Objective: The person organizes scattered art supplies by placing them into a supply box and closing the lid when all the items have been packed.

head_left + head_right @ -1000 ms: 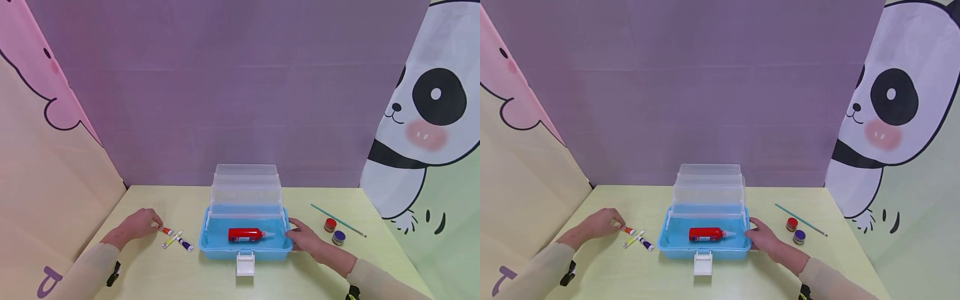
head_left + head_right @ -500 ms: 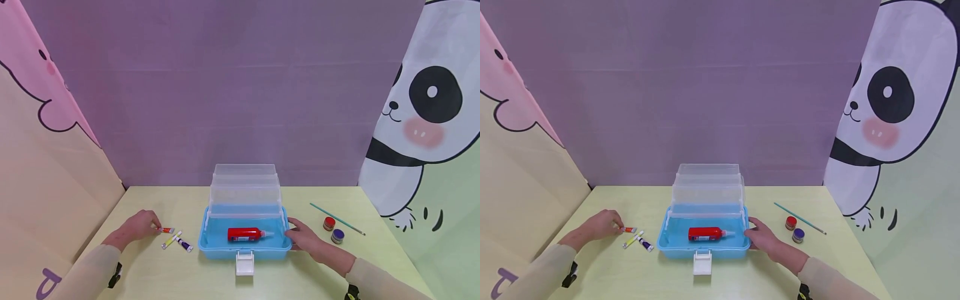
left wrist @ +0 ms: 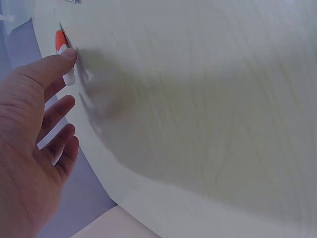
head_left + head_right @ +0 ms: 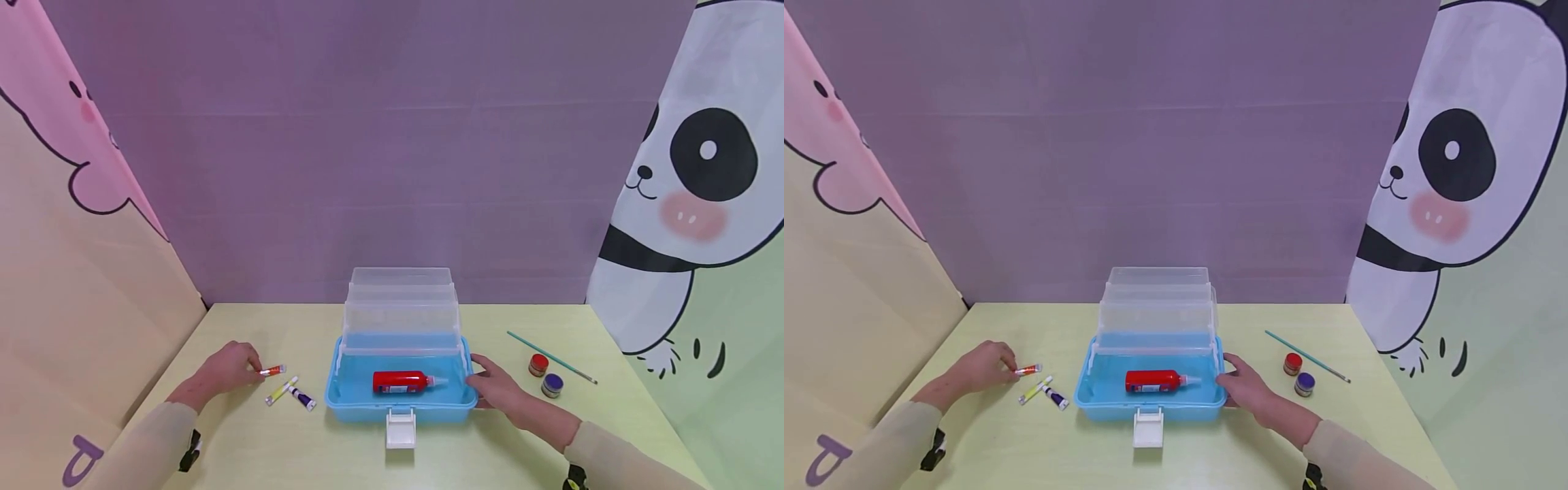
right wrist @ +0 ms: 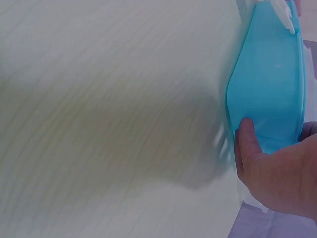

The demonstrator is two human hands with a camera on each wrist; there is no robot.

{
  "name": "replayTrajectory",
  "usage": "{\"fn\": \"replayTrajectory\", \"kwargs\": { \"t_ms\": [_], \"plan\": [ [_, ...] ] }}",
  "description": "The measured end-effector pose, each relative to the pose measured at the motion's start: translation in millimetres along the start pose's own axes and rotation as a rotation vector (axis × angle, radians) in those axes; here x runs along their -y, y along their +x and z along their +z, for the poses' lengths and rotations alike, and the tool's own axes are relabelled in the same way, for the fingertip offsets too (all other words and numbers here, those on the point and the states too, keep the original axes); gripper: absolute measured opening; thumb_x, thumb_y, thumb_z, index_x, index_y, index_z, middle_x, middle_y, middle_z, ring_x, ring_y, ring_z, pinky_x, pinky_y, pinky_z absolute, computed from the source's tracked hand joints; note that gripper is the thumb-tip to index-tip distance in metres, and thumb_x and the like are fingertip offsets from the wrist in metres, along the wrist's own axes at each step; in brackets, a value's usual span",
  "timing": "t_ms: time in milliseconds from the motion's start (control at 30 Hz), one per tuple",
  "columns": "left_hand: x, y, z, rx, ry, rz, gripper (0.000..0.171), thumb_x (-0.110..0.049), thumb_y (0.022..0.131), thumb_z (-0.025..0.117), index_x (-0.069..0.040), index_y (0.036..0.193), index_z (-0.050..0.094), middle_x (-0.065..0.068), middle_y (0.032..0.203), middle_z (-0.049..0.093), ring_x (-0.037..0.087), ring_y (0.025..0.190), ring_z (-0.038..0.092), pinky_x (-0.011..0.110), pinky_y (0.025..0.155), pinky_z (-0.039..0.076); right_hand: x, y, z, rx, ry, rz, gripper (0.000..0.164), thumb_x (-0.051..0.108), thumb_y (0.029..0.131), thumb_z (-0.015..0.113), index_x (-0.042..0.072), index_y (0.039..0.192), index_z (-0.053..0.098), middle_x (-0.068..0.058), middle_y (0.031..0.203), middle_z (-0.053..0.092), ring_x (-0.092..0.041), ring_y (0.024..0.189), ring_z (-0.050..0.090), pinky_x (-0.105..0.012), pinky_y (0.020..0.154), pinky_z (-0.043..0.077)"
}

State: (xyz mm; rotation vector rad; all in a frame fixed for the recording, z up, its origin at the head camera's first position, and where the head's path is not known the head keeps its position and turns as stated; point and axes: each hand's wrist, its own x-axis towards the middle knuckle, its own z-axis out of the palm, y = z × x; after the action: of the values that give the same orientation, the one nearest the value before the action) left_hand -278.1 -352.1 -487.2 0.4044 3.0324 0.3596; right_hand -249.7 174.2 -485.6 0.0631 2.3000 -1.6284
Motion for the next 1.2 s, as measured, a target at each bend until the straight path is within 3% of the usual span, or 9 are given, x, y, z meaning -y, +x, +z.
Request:
{"fn": "replayTrajectory", "kwargs": {
  "t_ms": [233,400,767,1200],
  "plan": [
    [-1.5,0.6,-0.7,-0.061,-0.022,0.014,0.008,-0.019,0.076,0.082,-0.016,0.077,0.075,0.006,0.096,0.065,0.034,0.096,0.058,0.053,0.087,0.047,0,-1,-1,0.002,-0.003,-0.009,0.061,0.015,0.094,0.059,0.005,0.148,0.033,-0.020,0.116,0.056,-0.027,0.089,0.065,-0.046,0.078,0.056],
    [-10.3,3.2,-8.3,-0.118,-0.042,0.060,0.009,-0.022,0.077,0.081,-0.015,0.080,0.076,0.009,0.100,0.066,0.037,0.101,0.057,0.054,0.090,0.046,0,-3,-2,0.010,0.009,-0.013,0.062,0.016,0.094,0.059,0.005,0.148,0.032,-0.020,0.116,0.056,-0.027,0.089,0.065,-0.046,0.080,0.056],
    [-42.4,9.3,-34.0,-0.211,-0.069,0.129,0.009,-0.023,0.079,0.080,-0.017,0.084,0.077,0.012,0.110,0.065,0.038,0.110,0.051,0.054,0.090,0.044,-1,-6,1,0.002,0.004,-0.036,0.060,0.013,0.095,0.061,0.006,0.148,0.034,-0.021,0.116,0.055,-0.028,0.092,0.065,-0.044,0.079,0.056],
    [-91.9,17.2,-58.3,-0.242,-0.053,0.141,0.009,-0.027,0.080,0.080,-0.020,0.085,0.077,0.011,0.119,0.061,0.036,0.119,0.047,0.055,0.092,0.045,1,-8,0,0.021,0.017,-0.035,0.061,0.014,0.097,0.060,0.006,0.151,0.031,-0.025,0.121,0.054,-0.032,0.097,0.065,-0.046,0.082,0.054]
  ]
}}
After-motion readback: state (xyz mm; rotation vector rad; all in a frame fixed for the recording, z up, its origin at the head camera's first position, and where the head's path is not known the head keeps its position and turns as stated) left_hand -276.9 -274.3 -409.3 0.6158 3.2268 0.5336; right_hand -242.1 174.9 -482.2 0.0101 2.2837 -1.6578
